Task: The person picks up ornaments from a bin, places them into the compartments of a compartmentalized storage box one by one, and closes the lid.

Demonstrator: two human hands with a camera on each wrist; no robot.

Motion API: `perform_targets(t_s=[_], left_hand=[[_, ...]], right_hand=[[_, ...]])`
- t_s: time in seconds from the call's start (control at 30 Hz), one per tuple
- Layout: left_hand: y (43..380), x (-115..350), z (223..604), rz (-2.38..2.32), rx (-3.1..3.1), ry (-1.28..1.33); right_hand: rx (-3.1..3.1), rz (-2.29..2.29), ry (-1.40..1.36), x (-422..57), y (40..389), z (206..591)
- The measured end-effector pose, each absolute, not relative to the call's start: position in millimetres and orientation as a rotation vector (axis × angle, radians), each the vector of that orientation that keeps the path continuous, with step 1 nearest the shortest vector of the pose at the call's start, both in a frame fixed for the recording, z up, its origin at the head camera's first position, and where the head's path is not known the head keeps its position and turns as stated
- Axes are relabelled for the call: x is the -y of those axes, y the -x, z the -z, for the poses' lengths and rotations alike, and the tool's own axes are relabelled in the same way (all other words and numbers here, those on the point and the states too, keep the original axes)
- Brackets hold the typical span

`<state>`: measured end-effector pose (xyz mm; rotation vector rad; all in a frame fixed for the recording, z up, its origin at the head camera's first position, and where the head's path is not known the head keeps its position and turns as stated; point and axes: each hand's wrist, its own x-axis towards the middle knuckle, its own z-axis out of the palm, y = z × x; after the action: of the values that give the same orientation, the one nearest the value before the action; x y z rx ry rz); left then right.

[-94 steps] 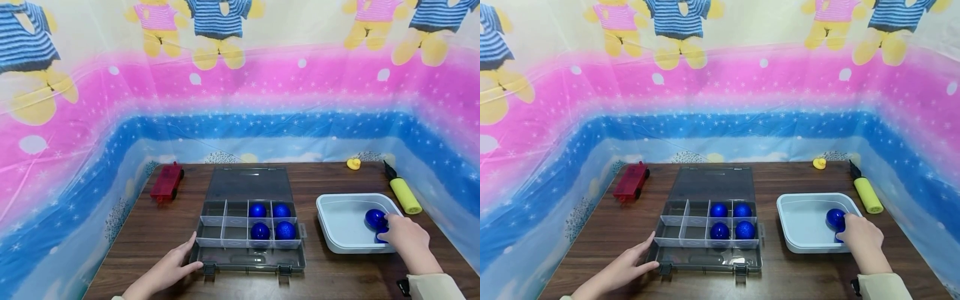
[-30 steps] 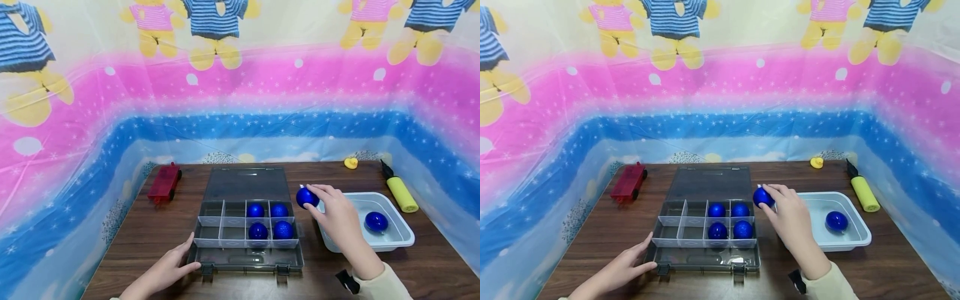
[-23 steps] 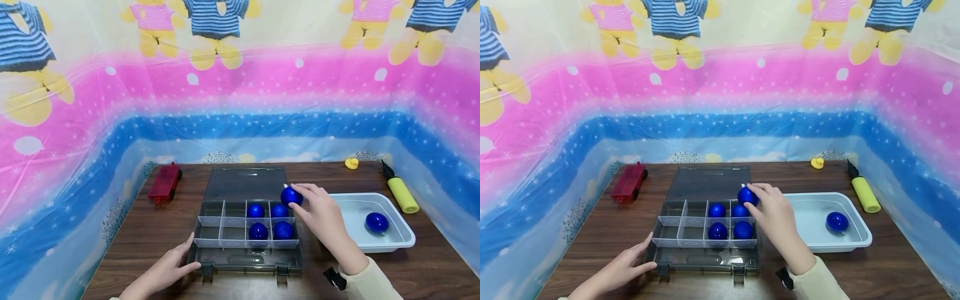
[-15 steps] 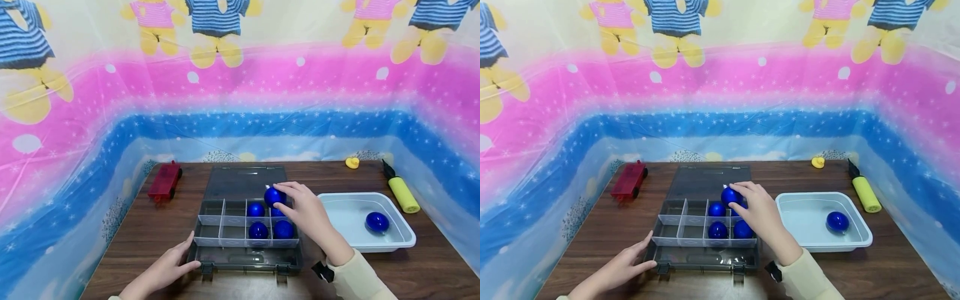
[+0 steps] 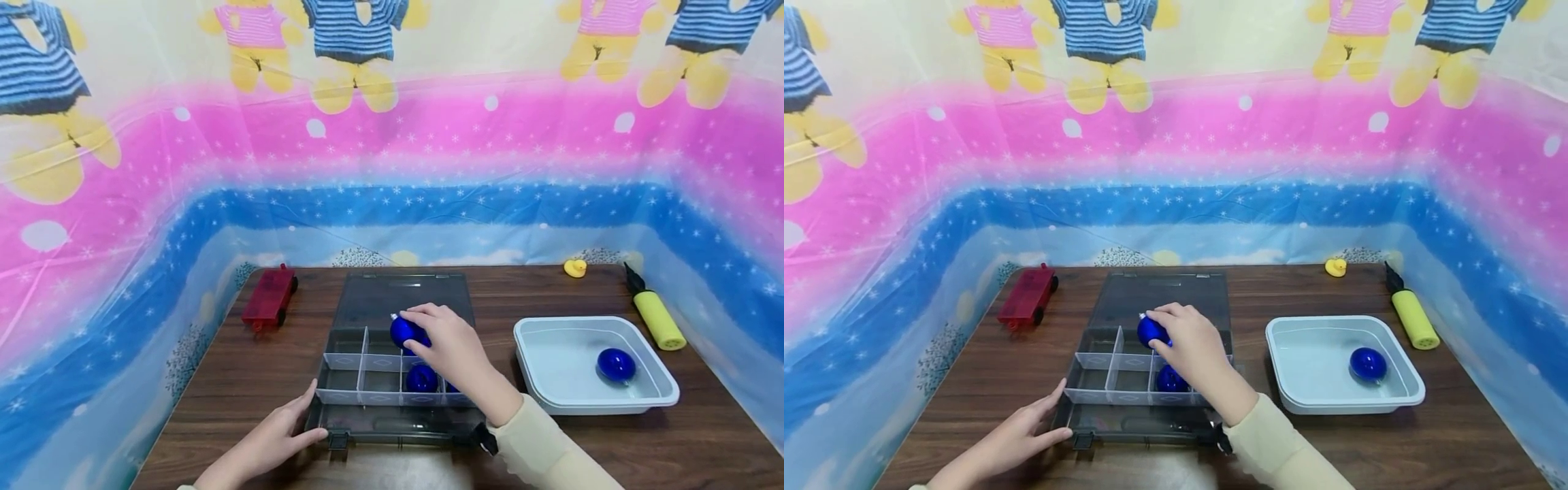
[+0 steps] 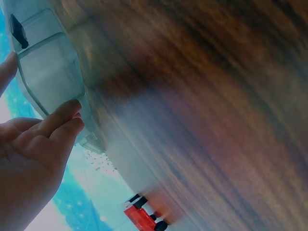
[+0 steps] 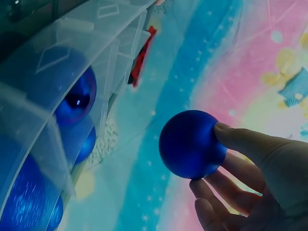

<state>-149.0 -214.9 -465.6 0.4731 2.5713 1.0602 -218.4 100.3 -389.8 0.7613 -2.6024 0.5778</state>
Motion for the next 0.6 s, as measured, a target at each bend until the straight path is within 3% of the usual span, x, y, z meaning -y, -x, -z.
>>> perform_targets(t_s=[0.6], left_hand=[[150, 214, 468, -1.050, -2.578, -0.466]], right_hand=[[2.708, -0.457, -0.777, -65, 244, 409]])
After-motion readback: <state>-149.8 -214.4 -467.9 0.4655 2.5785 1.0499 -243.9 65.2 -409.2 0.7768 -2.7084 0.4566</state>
